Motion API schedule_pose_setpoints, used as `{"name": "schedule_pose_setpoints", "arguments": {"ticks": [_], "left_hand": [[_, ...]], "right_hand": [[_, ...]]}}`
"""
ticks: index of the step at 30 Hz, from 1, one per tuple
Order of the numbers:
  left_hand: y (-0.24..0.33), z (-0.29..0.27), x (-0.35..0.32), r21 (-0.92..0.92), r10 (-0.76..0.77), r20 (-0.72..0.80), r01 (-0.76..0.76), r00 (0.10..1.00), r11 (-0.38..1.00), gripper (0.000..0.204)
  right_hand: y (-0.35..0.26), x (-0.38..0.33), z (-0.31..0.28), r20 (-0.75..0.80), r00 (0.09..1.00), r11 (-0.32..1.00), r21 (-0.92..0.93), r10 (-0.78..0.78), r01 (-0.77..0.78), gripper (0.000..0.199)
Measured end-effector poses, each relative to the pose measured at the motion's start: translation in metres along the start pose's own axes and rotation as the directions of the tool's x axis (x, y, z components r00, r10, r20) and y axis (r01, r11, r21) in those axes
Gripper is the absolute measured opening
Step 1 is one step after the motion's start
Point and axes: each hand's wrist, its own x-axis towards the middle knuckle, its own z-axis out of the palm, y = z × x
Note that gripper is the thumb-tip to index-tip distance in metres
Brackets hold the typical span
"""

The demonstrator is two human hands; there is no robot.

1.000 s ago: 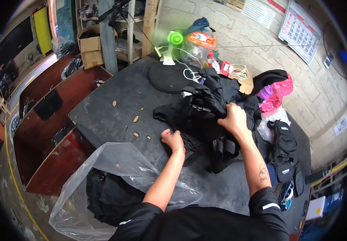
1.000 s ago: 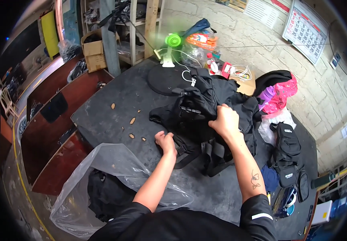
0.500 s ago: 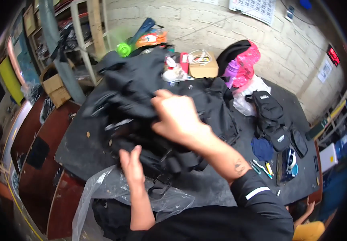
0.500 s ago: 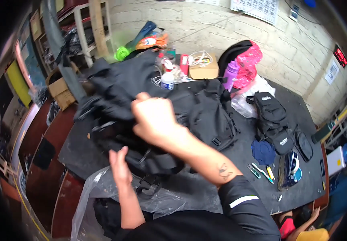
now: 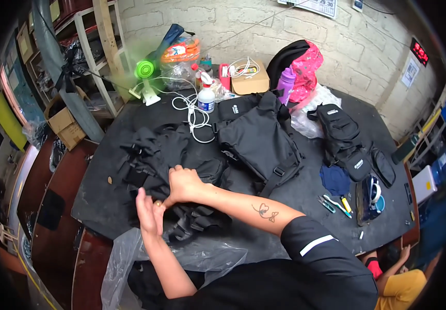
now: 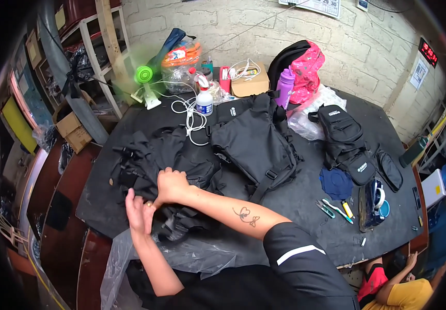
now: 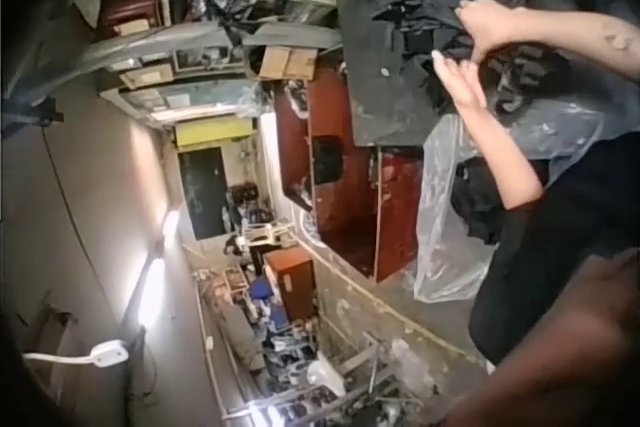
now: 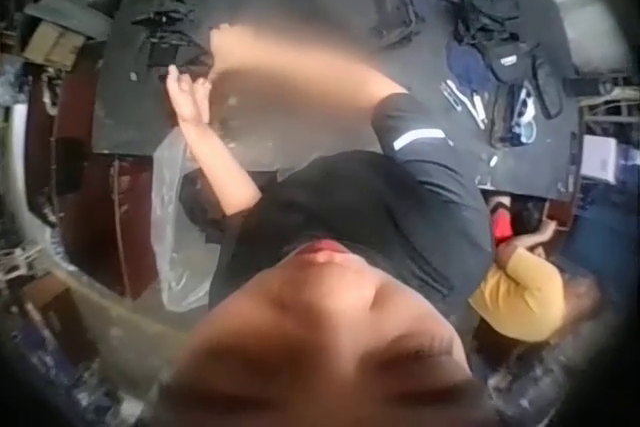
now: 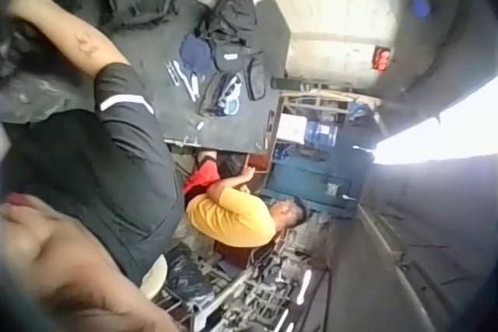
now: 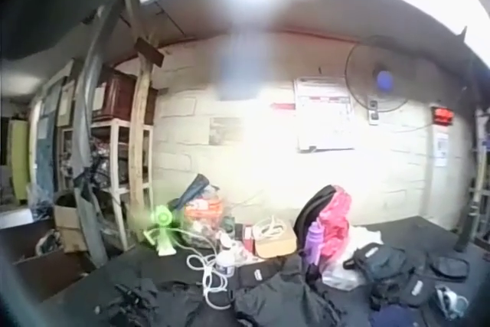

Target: Inspecting, cleaning loose threads with a lighter, and organizing textile shoulder bags at a workbench.

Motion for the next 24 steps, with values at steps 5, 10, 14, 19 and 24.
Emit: {"name": "schedule_pose_setpoints", "arguments": {"ticks": [5, 10, 14, 19, 24], "left_hand": [[0.037, 0.021, -0.035, 0.676, -0.168, 0.267, -0.061, 0.949, 0.735, 0.042], [0.110, -0.039, -0.134, 0.994, -0.039, 0.110, -0.109, 0.993, 0.024, 0.024], [0.135, -0.112, -0.185, 0.889, -0.234, -0.435, 0.373, 0.870, -0.264, 0.034], [0.106, -0.189, -0.232, 0.822, -0.316, -0.501, 0.328, 0.806, -0.465, 0.064], [0.150, -0.250, -0.232, 0.779, -0.045, -0.517, 0.449, 0.855, -0.437, 0.060]], "right_hand": [[0.042, 0.015, -0.001, -0.254, 0.965, 0.995, 0.054, -0.068, 0.084, 0.049], [0.058, 0.019, -0.029, -0.380, 0.924, 0.929, 0.356, 0.043, 0.103, 0.049], [0.037, 0.018, -0.068, -0.256, 0.967, 0.688, 0.703, 0.008, 0.180, 0.032], [-0.026, 0.019, -0.082, -0.392, 0.892, 0.599, 0.666, -0.227, 0.445, 0.030], [-0.106, -0.028, -0.018, -0.205, 0.946, 0.388, 0.874, -0.252, 0.292, 0.043]]}}
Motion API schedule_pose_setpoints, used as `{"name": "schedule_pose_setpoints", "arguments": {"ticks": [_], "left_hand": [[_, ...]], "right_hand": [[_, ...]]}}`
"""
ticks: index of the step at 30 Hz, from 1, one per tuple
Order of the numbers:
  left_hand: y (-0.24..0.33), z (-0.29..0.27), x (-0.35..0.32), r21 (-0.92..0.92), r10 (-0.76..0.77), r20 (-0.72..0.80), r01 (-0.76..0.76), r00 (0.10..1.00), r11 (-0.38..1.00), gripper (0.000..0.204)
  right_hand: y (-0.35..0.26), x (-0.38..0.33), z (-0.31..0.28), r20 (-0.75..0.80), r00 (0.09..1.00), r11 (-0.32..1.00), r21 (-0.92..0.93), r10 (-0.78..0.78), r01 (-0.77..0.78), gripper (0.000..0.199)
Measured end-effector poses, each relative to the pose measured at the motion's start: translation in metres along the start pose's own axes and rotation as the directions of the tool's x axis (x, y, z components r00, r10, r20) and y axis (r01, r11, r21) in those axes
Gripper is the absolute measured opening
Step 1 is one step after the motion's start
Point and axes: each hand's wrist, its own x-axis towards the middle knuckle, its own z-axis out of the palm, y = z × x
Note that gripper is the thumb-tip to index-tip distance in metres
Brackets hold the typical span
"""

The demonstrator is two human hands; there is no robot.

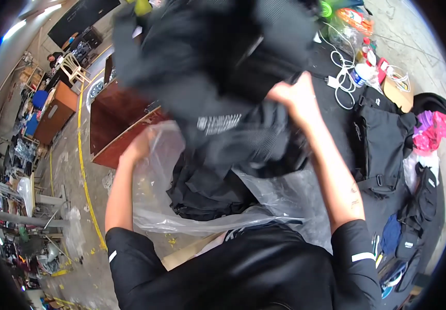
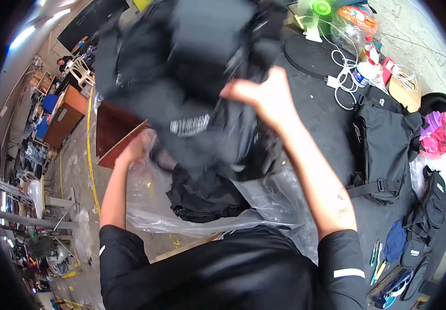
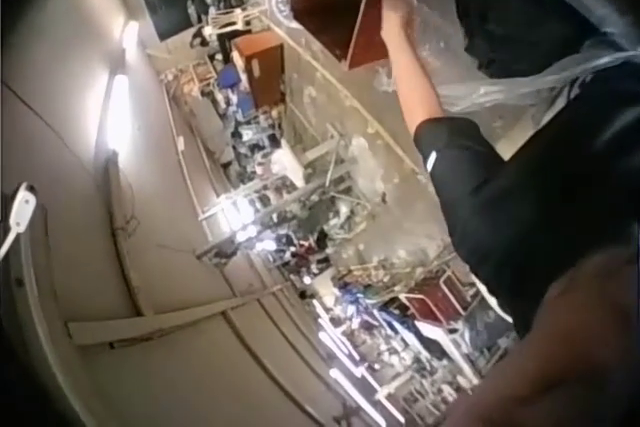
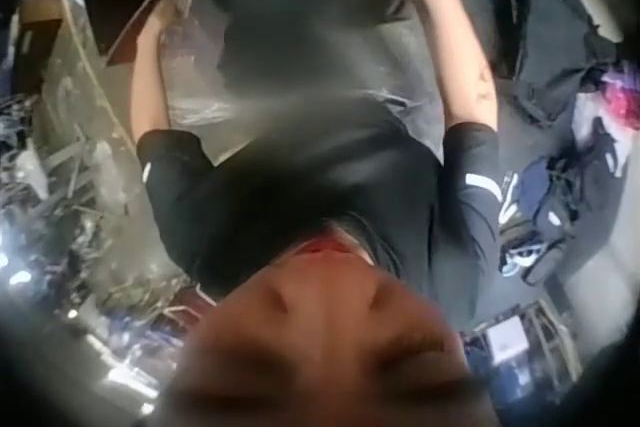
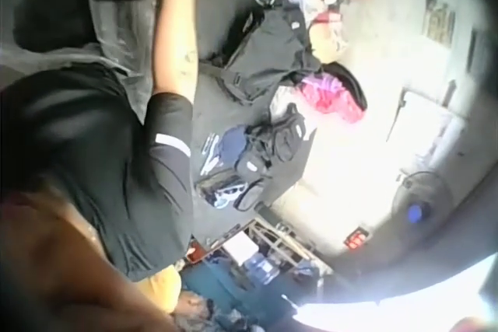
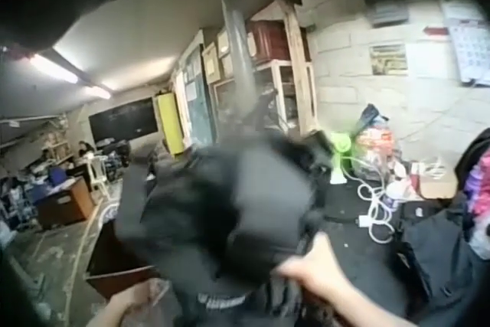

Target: Inspecting, cleaning loose threads with a lighter, and organizing textile shoulder bags at a workbench.

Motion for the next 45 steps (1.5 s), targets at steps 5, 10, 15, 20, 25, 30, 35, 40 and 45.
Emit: {"name": "schedule_pose_setpoints", "arguments": {"ticks": [5, 10, 15, 20, 25, 30, 35, 40, 45], "left_hand": [[-0.037, -0.064, 0.001, -0.420, 0.349, -0.264, -0.433, 0.899, 0.798, 0.068], [-0.012, -0.073, -0.006, -0.180, 0.289, -0.123, -0.308, 0.949, 0.934, 0.096], [0.032, -0.073, -0.019, 0.010, 0.019, -0.074, -0.018, 0.997, 1.000, 0.096], [0.034, -0.089, -0.063, 0.064, -0.142, -0.033, 0.144, 0.989, 0.988, 0.088], [0.028, -0.081, -0.083, -0.120, 0.134, -0.115, -0.148, 0.984, 0.982, 0.086], [0.019, -0.074, -0.046, -0.195, 0.238, -0.250, -0.290, 0.938, 0.937, 0.090], [-0.028, -0.069, -0.028, 0.153, 0.371, -0.314, -0.339, 0.874, 0.928, 0.087], [-0.029, -0.056, -0.045, 0.095, -0.156, -0.238, 0.183, 0.959, 0.979, 0.082], [0.023, -0.059, -0.026, 0.350, -0.161, -0.414, 0.320, 0.896, 0.881, 0.095]], "right_hand": [[0.040, -0.057, 0.052, 0.654, 0.744, 0.989, -0.140, 0.134, -0.054, 0.053], [0.081, -0.101, 0.103, 0.876, 0.359, 0.929, -0.365, 0.322, 0.056, 0.046], [0.095, -0.107, 0.157, 0.953, 0.213, 0.956, -0.251, 0.216, 0.150, 0.043], [0.106, -0.086, 0.158, 0.680, 0.457, 0.756, -0.654, 0.573, 0.025, 0.044], [0.135, -0.103, 0.191, 0.484, 0.798, 0.495, -0.824, 0.359, 0.277, 0.032], [0.175, -0.155, 0.202, 0.711, 0.667, 0.157, -0.702, 0.223, 0.695, 0.073], [0.201, -0.229, 0.130, 0.984, -0.164, 0.714, 0.160, -0.063, 0.681, 0.088], [0.161, -0.205, 0.077, 0.578, 0.341, 0.464, -0.809, 0.742, 0.362, 0.090], [0.068, -0.181, 0.014, 0.534, 0.576, 0.689, -0.722, 0.619, -0.070, 0.090]]}}
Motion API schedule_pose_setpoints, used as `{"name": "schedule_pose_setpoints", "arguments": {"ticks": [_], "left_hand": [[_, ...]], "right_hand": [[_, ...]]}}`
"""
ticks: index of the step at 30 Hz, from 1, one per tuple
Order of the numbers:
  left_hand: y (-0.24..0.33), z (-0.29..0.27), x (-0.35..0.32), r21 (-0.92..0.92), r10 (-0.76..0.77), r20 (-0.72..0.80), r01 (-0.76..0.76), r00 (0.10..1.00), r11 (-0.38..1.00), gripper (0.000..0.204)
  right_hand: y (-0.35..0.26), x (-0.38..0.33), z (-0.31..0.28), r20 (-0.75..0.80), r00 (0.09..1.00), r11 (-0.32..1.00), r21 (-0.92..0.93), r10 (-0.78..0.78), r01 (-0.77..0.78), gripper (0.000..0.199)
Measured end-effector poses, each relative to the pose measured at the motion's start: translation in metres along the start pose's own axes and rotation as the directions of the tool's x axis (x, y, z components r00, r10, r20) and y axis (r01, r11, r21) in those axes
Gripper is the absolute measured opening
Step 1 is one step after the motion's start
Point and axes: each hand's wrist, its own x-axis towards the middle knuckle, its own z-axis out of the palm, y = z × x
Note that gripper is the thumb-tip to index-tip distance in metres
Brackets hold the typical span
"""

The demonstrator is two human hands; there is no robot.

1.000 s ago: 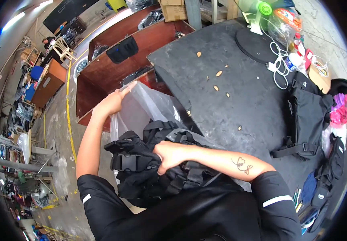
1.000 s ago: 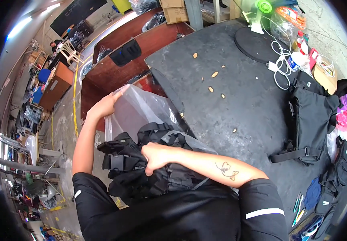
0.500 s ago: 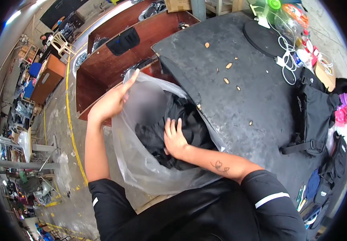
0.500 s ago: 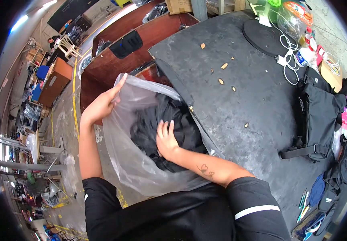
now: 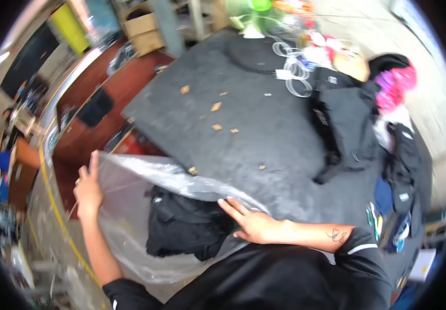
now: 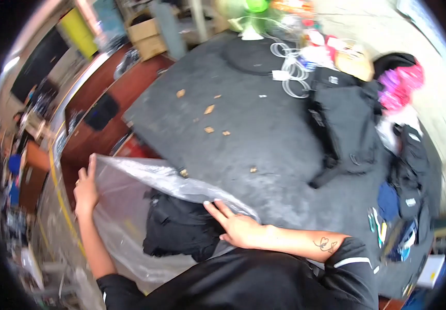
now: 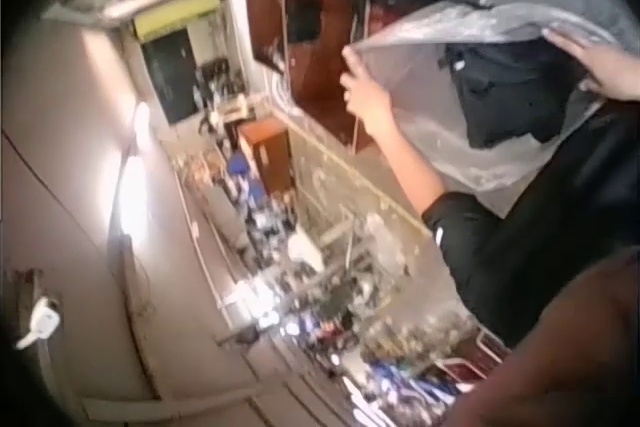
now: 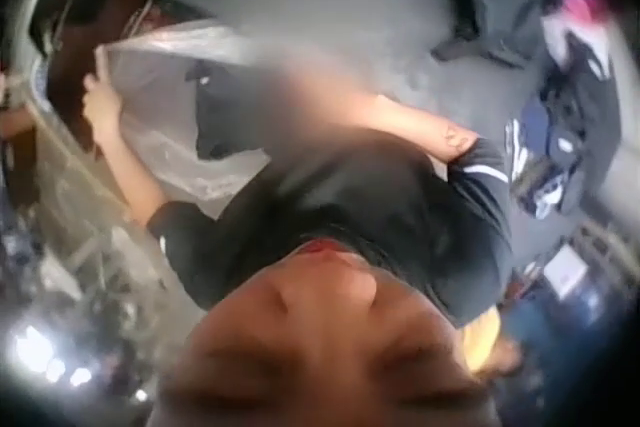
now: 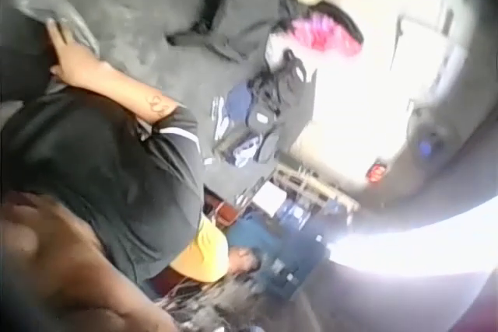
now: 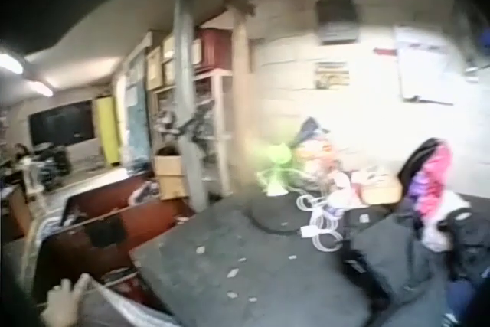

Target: Inspecting, cleaning loose threads with a lighter, and organizing textile shoulder bags at a workbench.

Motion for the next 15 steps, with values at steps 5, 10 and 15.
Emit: {"name": "schedule_pose_setpoints", "arguments": {"ticks": [5, 10, 15], "left_hand": [[0.050, -0.049, 0.032, 0.209, -0.107, -0.184, 0.145, 0.977, 0.967, 0.099], [0.168, -0.114, 0.042, -0.421, 0.322, -0.720, -0.755, 0.615, 0.503, 0.047], [0.355, -0.114, 0.039, -0.844, 0.608, -0.493, -0.512, 0.622, -0.160, 0.035]], "right_hand": [[0.057, -0.062, -0.088, -0.679, 0.734, 0.994, -0.096, -0.026, -0.054, 0.038], [0.164, -0.085, -0.140, -0.967, 0.248, 0.431, -0.198, 0.062, -0.880, 0.078], [0.192, -0.137, -0.168, -0.961, 0.268, 0.837, -0.085, 0.076, -0.541, 0.076]]}}
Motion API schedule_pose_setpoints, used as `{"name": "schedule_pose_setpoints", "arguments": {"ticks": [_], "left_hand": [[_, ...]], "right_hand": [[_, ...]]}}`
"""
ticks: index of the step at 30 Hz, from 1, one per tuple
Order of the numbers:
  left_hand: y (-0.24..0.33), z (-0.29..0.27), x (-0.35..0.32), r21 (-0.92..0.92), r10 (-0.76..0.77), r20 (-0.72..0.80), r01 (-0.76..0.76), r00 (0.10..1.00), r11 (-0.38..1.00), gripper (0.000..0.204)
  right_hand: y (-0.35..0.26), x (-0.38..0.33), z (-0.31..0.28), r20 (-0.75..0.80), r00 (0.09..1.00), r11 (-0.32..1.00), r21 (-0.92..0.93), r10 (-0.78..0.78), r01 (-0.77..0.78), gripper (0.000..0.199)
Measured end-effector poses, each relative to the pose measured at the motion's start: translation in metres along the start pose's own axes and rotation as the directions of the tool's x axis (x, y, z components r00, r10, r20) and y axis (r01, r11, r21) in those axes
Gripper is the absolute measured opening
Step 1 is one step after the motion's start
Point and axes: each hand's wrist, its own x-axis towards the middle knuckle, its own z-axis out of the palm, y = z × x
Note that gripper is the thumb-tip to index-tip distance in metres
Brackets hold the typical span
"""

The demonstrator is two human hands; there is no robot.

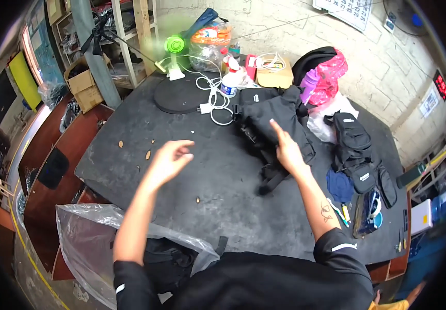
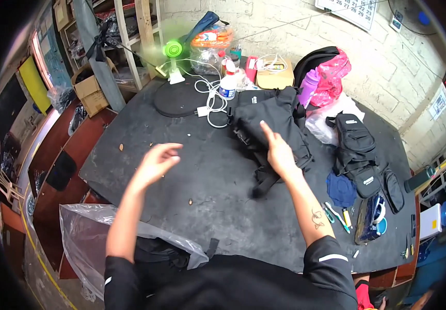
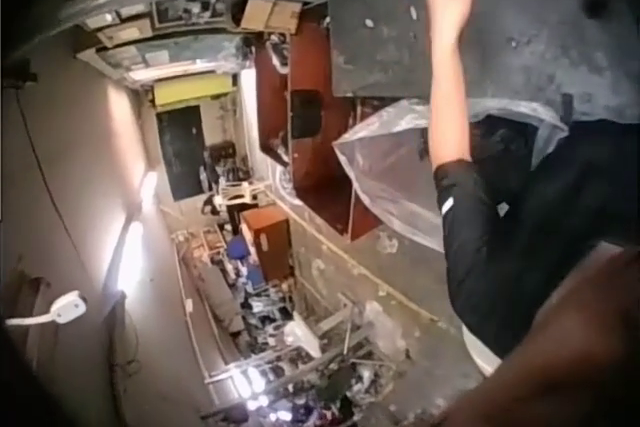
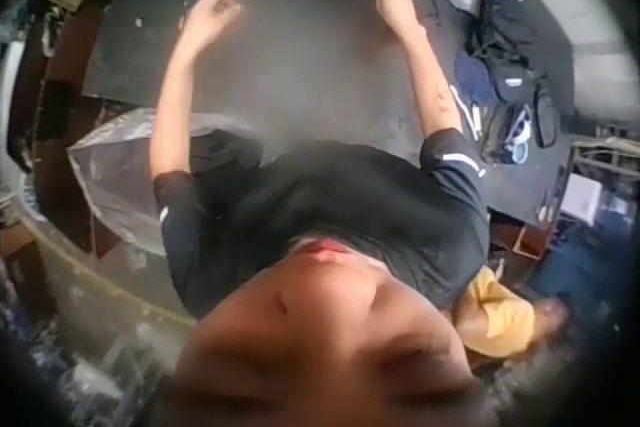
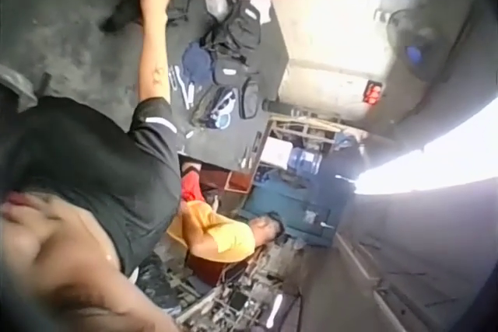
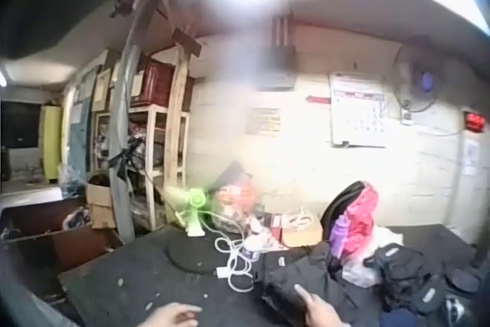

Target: Inspecting, cleaning loose threads with a lighter, and organizing textile shoulder bags at a workbench.

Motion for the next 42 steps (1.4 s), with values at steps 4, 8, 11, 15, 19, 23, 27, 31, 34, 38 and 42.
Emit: {"name": "schedule_pose_setpoints", "arguments": {"ticks": [4, 8, 11, 15, 19, 23, 27, 31, 34, 38, 42], "left_hand": [[-0.034, 0.131, 0.060, -0.639, -0.286, 0.440, 0.520, 0.851, 0.566, 0.034], [-0.046, 0.238, 0.099, -0.776, -0.494, 0.434, 0.591, 0.753, 0.220, 0.042], [-0.042, 0.267, 0.118, -0.835, -0.503, 0.462, 0.550, 0.731, 0.031, 0.042], [-0.017, 0.266, 0.122, -0.858, -0.490, 0.393, 0.502, 0.778, 0.110, 0.040], [-0.009, 0.250, 0.120, -0.844, -0.271, 0.253, 0.349, 0.929, 0.408, 0.038], [-0.026, 0.254, 0.123, -0.782, -0.561, 0.118, 0.425, 0.819, 0.456, 0.048], [-0.024, 0.277, 0.123, -0.809, -0.539, 0.490, 0.587, 0.685, 0.010, 0.026], [0.007, 0.288, 0.130, -0.888, -0.442, 0.314, 0.425, 0.840, 0.176, 0.020], [0.022, 0.286, 0.136, -0.920, -0.226, 0.300, 0.344, 0.927, 0.188, 0.017], [0.004, 0.292, 0.138, -0.872, -0.270, 0.036, 0.163, 0.962, 0.462, 0.031], [-0.020, 0.315, 0.145, -0.820, -0.688, 0.273, 0.537, 0.673, 0.200, 0.045]], "right_hand": [[0.021, 0.010, -0.038, -0.099, 0.995, 0.997, 0.076, -0.017, 0.025, 0.068], [0.024, 0.010, -0.033, -0.022, 0.998, 0.994, -0.092, 0.063, -0.064, 0.042], [0.017, 0.004, -0.010, -0.020, 0.997, 0.920, -0.383, 0.077, -0.079, 0.030], [0.006, 0.002, 0.019, 0.126, 0.965, 0.833, -0.538, 0.232, -0.130, 0.061], [0.015, 0.015, 0.016, 0.018, 0.967, 0.887, -0.402, 0.256, -0.227, 0.044], [0.039, 0.024, -0.016, -0.131, 0.964, 0.932, -0.257, 0.231, -0.258, 0.024], [0.044, 0.020, -0.028, -0.195, 0.968, 0.927, -0.307, 0.160, -0.215, 0.019], [0.033, 0.009, -0.011, -0.020, 0.988, 0.861, -0.488, 0.154, -0.144, 0.045], [0.035, 0.012, -0.005, 0.028, 0.979, 0.828, -0.538, 0.201, -0.155, 0.049], [0.055, 0.026, -0.027, -0.160, 0.948, 0.893, -0.323, 0.274, -0.312, 0.023], [0.066, 0.029, -0.062, -0.323, 0.913, 0.910, -0.246, 0.248, -0.334, 0.023]]}}
